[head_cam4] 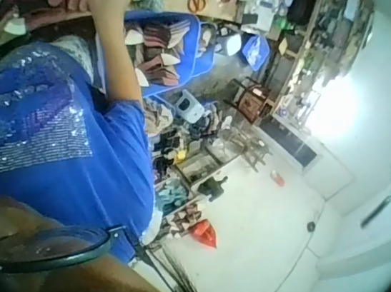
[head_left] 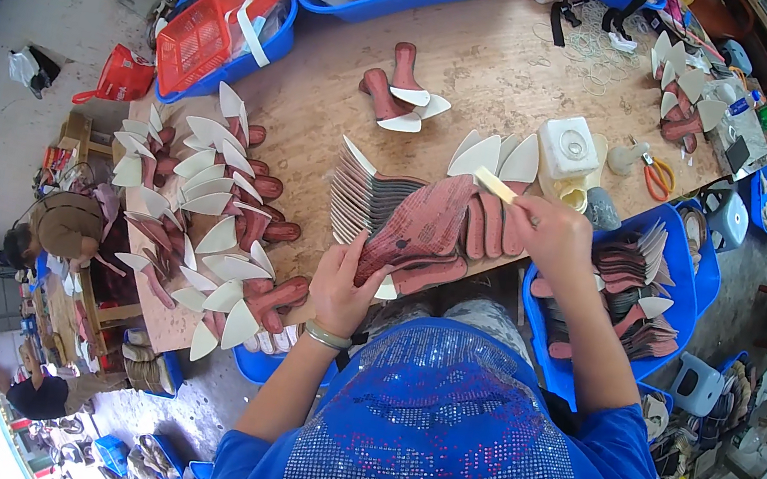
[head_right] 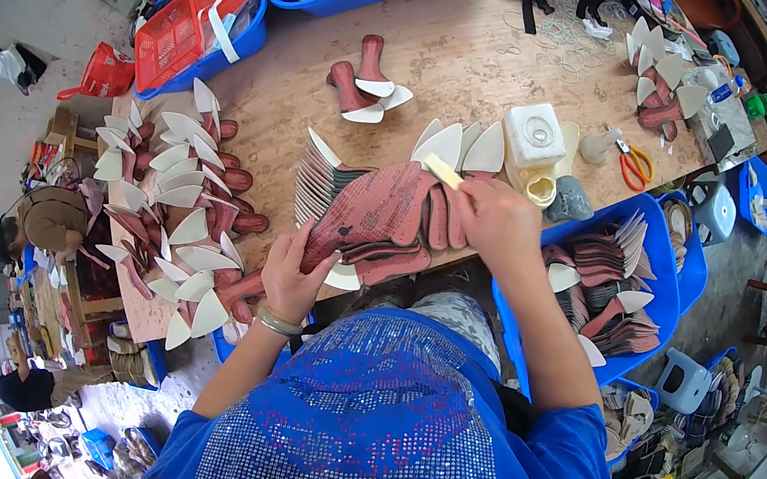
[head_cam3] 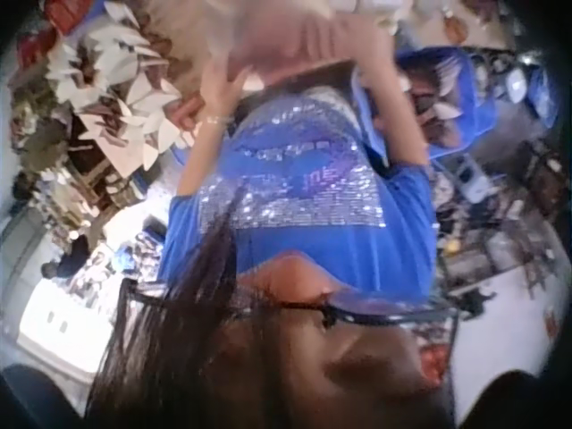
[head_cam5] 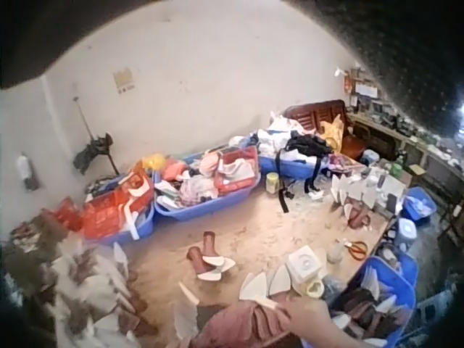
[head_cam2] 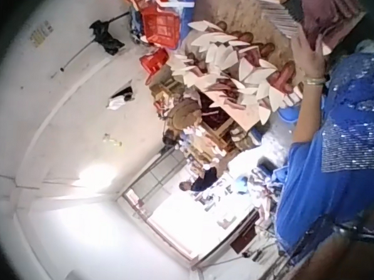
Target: The person applies glue to the edges of white shoe sole pieces using a brush and then presses them onto red insole components. The person handles the parts one at a time, dipping the brush into a glue container and assembling the shoe parts on a wooden workbench.
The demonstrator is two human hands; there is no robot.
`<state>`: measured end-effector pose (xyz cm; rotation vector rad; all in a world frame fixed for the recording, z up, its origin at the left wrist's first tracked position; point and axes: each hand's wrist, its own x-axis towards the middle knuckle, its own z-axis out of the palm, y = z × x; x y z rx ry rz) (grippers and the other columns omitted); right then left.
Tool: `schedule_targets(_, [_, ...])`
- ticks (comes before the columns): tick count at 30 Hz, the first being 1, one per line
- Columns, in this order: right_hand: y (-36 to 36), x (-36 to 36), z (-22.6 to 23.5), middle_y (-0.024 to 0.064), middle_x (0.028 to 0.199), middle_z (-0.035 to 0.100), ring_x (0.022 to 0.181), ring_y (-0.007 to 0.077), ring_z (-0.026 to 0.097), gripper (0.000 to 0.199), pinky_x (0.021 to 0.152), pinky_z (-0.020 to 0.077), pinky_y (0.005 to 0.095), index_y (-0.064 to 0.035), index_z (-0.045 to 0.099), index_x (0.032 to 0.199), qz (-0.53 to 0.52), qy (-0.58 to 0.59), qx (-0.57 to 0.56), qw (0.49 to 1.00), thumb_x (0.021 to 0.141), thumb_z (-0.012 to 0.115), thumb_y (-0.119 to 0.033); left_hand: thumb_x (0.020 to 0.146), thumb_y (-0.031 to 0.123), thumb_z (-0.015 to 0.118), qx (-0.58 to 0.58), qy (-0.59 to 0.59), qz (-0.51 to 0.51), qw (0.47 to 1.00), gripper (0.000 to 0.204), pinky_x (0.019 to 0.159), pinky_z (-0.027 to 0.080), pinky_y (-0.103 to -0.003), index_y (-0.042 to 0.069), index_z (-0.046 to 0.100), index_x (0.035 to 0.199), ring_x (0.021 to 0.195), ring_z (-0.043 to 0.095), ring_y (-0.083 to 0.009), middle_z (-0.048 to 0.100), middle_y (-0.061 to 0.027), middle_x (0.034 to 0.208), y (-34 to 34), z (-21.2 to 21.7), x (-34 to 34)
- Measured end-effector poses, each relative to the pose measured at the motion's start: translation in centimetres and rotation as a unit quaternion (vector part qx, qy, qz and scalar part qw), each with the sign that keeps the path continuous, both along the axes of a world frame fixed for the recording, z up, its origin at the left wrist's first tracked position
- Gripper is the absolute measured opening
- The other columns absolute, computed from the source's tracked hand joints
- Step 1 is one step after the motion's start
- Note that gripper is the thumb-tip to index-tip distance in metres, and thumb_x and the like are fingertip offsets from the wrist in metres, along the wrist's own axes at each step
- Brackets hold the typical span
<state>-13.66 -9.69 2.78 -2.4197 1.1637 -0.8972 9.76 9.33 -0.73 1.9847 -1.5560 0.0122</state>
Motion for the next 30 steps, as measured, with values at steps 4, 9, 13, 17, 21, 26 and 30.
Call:
schedule_targets(4, [0.9, 0.4, 2.0, 0.0084, 0.072, 0.066, 0.063, 0.0254, 0.064, 0.008, 0.056, 0.0513, 0.0353, -0.0086, 0.072, 0.085, 0.025, -0.048, 0.029, 0.998, 0.079, 0.072, -0.015, 0.07, 0.019, 0.082, -0.006, -0.002, 0.014, 1.0, 0.063, 0.064, 0.048, -0.037, 0.005, 0.058, 0.127, 0.075, 0.057, -0.0264, 0.055, -0.01, 0.083, 0.6, -0.7, 0.3])
schedule_targets(9, [3.9, 3.7, 4.1, 0.0054, 0.07, 0.064, 0.059, 0.022, 0.062, 0.008, 0.051, 0.0496, 0.0346, -0.0112, 0.071, 0.084, 0.176, -0.02, -0.014, 0.984, 0.079, 0.072, -0.017, 0.068, 0.015, 0.084, -0.014, -0.008, 0.027, 0.999, 0.063, 0.066, 0.048, -0.036, 0.003, 0.06, 0.125, 0.075, 0.058, -0.0267, 0.058, -0.0113, 0.086, 1.0, -0.2, 0.2])
schedule_targets(13, [-0.5, 2.8, 1.0, 0.0101, 0.07, 0.064, 0.063, 0.0268, 0.064, 0.014, 0.058, 0.0514, 0.0371, -0.0074, 0.071, 0.081, 0.048, 0.038, 0.011, 0.998, 0.082, 0.069, -0.021, 0.07, 0.02, 0.082, -0.041, 0.003, 0.058, 0.997, 0.06, 0.065, 0.048, -0.037, 0.004, 0.061, 0.124, 0.074, 0.057, -0.027, 0.056, -0.0099, 0.083, 2.4, -0.8, 0.8])
schedule_targets(17, [-0.4, 3.8, 2.1, 0.0117, 0.074, 0.067, 0.065, 0.0274, 0.066, 0.016, 0.06, 0.0518, 0.0372, -0.0056, 0.073, 0.087, 0.077, -0.007, 0.04, 0.996, 0.084, 0.068, -0.021, 0.069, 0.021, 0.083, -0.019, 0.017, 0.115, 0.993, 0.061, 0.066, 0.048, -0.038, 0.004, 0.061, 0.123, 0.076, 0.059, -0.0277, 0.059, -0.0107, 0.086, 4.4, -0.9, 1.0])
schedule_targets(21, [1.8, 6.9, 4.2, 0.0125, 0.078, 0.068, 0.068, 0.0297, 0.066, 0.011, 0.063, 0.0519, 0.0367, -0.0046, 0.072, 0.091, 0.176, -0.031, 0.047, 0.983, 0.082, 0.071, -0.011, 0.07, 0.023, 0.081, -0.028, 0.013, 0.141, 0.99, 0.06, 0.07, 0.049, -0.04, 0.005, 0.061, 0.124, 0.08, 0.06, -0.0293, 0.061, -0.0126, 0.092, 6.0, -0.7, 1.2])
schedule_targets(26, [-0.2, 8.3, 2.0, 0.015, 0.084, 0.069, 0.075, 0.0291, 0.068, 0.013, 0.067, 0.0519, 0.0353, -0.0036, 0.072, 0.093, 0.146, -0.001, 0.084, 0.986, 0.083, 0.071, -0.011, 0.073, 0.026, 0.078, -0.02, 0.034, 0.185, 0.982, 0.064, 0.074, 0.05, -0.039, 0.009, 0.057, 0.131, 0.088, 0.061, -0.0294, 0.06, -0.0108, 0.101, 8.1, -0.7, 1.5])
schedule_targets(30, [0.3, 9.6, 1.7, 0.0157, 0.087, 0.07, 0.078, 0.0274, 0.069, 0.015, 0.07, 0.0517, 0.0335, -0.0033, 0.072, 0.095, 0.175, 0.034, 0.106, 0.978, 0.084, 0.07, -0.013, 0.071, 0.026, 0.08, -0.032, 0.032, 0.204, 0.978, 0.068, 0.073, 0.051, -0.037, 0.006, 0.057, 0.131, 0.087, 0.06, -0.029, 0.06, -0.011, 0.098, 9.5, -0.9, 1.6])
